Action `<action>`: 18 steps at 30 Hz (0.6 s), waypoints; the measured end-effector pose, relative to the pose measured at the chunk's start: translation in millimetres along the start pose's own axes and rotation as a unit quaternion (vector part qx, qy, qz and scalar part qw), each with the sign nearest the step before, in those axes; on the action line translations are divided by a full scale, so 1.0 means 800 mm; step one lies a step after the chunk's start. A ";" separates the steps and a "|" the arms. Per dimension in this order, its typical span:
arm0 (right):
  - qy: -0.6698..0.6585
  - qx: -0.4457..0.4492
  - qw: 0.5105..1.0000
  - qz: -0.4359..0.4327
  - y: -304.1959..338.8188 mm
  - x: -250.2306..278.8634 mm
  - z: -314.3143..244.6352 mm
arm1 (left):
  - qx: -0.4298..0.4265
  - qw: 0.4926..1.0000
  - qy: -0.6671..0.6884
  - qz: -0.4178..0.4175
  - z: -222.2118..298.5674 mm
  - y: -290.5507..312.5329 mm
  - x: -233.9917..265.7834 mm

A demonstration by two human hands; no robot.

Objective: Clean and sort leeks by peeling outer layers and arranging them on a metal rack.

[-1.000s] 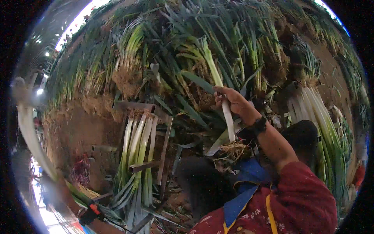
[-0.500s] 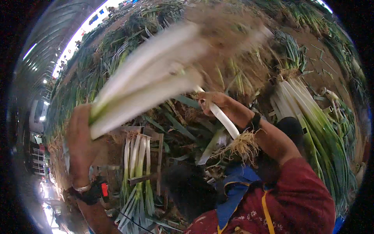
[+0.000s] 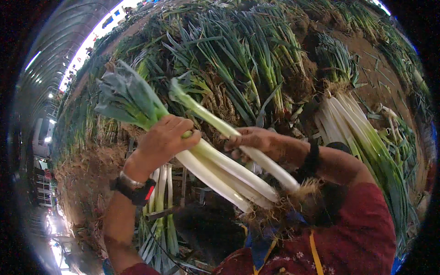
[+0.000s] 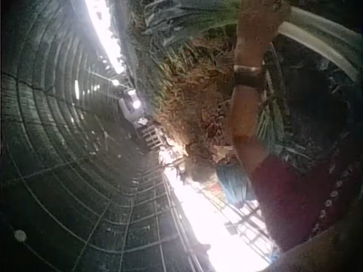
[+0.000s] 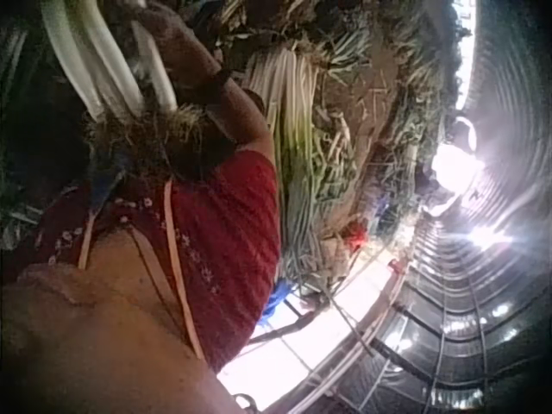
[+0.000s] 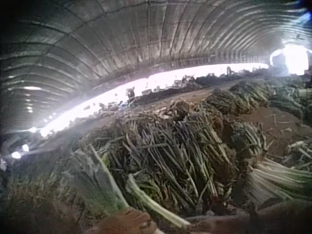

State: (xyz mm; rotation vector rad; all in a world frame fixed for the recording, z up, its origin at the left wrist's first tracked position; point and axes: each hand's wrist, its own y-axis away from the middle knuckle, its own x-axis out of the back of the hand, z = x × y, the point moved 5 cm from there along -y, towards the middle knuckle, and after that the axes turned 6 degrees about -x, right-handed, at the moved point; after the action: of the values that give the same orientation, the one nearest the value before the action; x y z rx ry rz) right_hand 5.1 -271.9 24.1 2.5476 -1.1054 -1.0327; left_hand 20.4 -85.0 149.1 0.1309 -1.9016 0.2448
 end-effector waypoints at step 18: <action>0.052 0.144 0.987 0.050 -0.103 0.012 -0.050 | -0.007 0.971 -0.231 0.055 -0.105 -0.012 -0.093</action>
State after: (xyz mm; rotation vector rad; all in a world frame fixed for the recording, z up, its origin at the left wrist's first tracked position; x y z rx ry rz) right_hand 83.4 -224.4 14.8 2.6915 -1.4266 -0.7540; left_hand 124.7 -77.2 107.1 0.0750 -2.3782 0.2940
